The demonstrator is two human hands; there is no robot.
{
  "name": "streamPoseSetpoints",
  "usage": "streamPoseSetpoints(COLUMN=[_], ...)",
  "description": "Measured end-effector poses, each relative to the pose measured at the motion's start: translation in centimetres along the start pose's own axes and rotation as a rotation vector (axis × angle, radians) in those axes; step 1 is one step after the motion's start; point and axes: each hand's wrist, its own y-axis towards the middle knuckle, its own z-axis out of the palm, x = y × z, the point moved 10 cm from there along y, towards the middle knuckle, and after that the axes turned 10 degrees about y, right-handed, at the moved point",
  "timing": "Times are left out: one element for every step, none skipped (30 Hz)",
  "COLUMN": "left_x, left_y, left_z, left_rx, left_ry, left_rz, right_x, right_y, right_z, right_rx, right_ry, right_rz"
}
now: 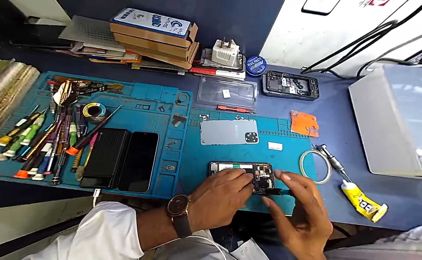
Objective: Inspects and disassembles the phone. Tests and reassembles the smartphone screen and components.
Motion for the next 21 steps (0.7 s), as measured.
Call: streamPoseSetpoints(left_x=[0.0, 0.0, 0.0, 0.1, 0.1, 0.1, 0.2, 0.2, 0.2, 0.3, 0.3, 0.4, 0.5, 0.5, 0.6, 0.6, 0.5, 0.5, 0.6, 0.6, 0.7], left_y=[0.1, 0.3, 0.4, 0.4, 0.5, 0.4, 0.5, 0.6, 0.7, 0.7, 0.8, 0.9, 0.9, 0.9, 1.0, 1.1, 1.2, 1.2, 1.3, 1.3, 1.2], left_z=[0.0, 0.1, 0.0, 0.0, 0.0, 0.0, 0.0, 0.0, 0.0, -0.1, -0.1, -0.1, -0.2, -0.2, -0.2, -0.3, -0.3, -0.3, -0.3, -0.2, -0.2], left_rx=[-0.003, -0.001, -0.003, -0.006, -0.01, -0.013, -0.017, -0.023, -0.026, -0.025, -0.023, -0.022, -0.023, -0.027, -0.032, -0.039, -0.039, -0.039, -0.043, -0.045, -0.046], left_ry=[0.0, 0.0, 0.001, 0.0, -0.003, -0.005, -0.007, -0.011, -0.015, -0.014, -0.011, -0.009, -0.01, -0.013, -0.014, -0.013, -0.012, -0.007, -0.002, 0.001, 0.0], left_rz=[-0.005, -0.012, -0.019, -0.025, -0.029, -0.03, -0.031, -0.031, -0.033, -0.037, -0.041, -0.045, -0.049, -0.05, -0.046, -0.044, -0.043, -0.042, -0.043, -0.047, -0.05], right_x=[0.1, 0.1, 0.2, 0.1, 0.1, 0.1, 0.2, 0.2, 0.2, 0.2, 0.2, 0.2, 0.1, 0.2, 0.1, 0.1, 0.1, 0.2, 0.2, 0.2, 0.2], right_y=[0.0, 0.0, 0.1, 0.3, 0.4, 0.4, 0.3, 0.3, 0.1, 0.0, 0.1, 0.2, 0.3, 0.3, 0.2, 0.2, 0.1, 0.1, 0.2, 0.3, 0.3], right_z=[-0.5, -0.9, -1.0, -0.9, -0.4, -0.1, 0.1, -0.1, -0.6, -1.0, -1.1, -0.9, -0.4, -0.1, 0.1, -0.1, -0.6, -0.9, -0.9, -0.6, -0.3], right_rx=[-0.075, -0.126, -0.119, -0.067, 0.007, 0.056, 0.066, 0.021, -0.055, -0.111, -0.114, -0.067, 0.0, 0.046, 0.056, 0.01, -0.063, -0.105, -0.092, -0.041, 0.012], right_ry=[-0.065, -0.091, -0.077, -0.016, 0.061, 0.091, 0.055, -0.011, -0.073, -0.102, -0.087, -0.021, 0.057, 0.087, 0.058, 0.003, -0.054, -0.074, -0.044, 0.03, 0.085], right_rz=[-0.015, -0.028, -0.02, -0.002, 0.018, 0.024, 0.021, 0.01, -0.002, -0.016, -0.014, -0.002, 0.015, 0.021, 0.022, 0.017, 0.005, -0.005, -0.002, 0.007, 0.02])
